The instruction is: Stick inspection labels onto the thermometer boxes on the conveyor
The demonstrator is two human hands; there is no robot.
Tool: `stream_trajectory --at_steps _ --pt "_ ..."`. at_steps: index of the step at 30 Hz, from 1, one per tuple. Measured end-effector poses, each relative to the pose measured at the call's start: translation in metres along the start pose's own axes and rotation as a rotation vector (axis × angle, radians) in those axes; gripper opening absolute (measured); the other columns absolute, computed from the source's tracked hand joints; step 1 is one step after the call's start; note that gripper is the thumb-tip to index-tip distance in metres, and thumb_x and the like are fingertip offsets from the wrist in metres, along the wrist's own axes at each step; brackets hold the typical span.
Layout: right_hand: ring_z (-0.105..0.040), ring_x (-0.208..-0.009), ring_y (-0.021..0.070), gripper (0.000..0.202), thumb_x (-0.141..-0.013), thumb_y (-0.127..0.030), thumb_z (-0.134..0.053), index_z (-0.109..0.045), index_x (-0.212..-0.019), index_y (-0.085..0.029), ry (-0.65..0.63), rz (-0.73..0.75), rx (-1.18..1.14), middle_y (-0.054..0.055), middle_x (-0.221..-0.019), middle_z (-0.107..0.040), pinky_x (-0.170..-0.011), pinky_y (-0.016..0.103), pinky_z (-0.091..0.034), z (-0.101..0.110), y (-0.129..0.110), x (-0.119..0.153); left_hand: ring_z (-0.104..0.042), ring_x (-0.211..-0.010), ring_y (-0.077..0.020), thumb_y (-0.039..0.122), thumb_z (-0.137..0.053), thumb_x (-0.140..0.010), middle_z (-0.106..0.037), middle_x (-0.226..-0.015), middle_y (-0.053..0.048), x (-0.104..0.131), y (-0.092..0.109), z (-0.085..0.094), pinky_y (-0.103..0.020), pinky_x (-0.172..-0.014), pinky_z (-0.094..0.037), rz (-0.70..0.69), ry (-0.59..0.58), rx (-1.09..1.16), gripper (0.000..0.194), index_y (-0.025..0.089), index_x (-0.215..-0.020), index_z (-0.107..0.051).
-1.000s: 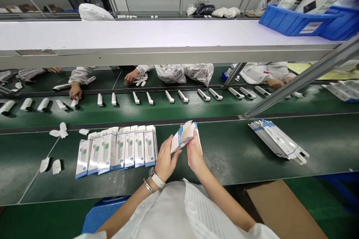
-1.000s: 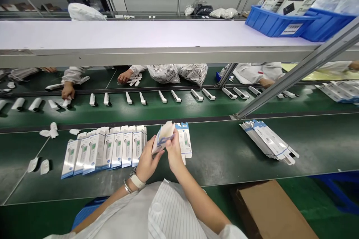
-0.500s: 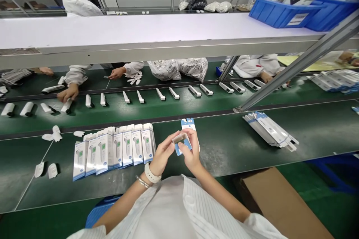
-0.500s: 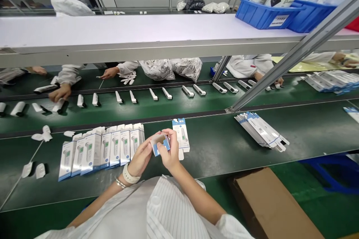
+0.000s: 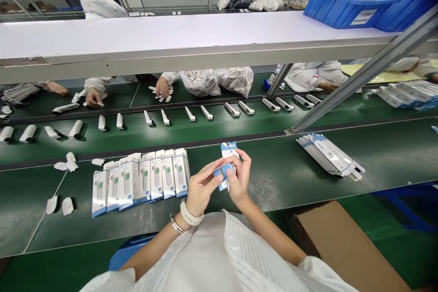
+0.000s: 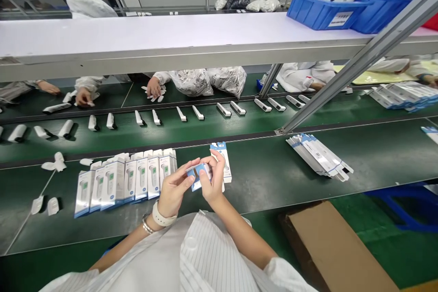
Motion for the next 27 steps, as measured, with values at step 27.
stream_trajectory --at_steps 27 --pt "-0.055 -0.067 0.0168 0.038 -0.087 -0.031 -0.029 -0.038 -0.123 -0.021 -0.132 0.073 0.345 0.002 -0.077 -0.057 -0.065 0.034 -0.043 0.008 -0.012 -0.008 -0.059 -0.087 -0.0197 0.027 -0.059 -0.076 -0.065 -0.093 -0.006 -0.003 0.009 0.000 -0.034 -0.080 -0.047 -0.118 0.022 -0.524 0.017 0.019 -0.088 -0.067"
Point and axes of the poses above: each hand's wrist, its own x-axis away from the middle knuckle, its own z-axis out of the back of the hand, y = z × x, the point moved 9 cm from there along -x, towards the middle knuckle
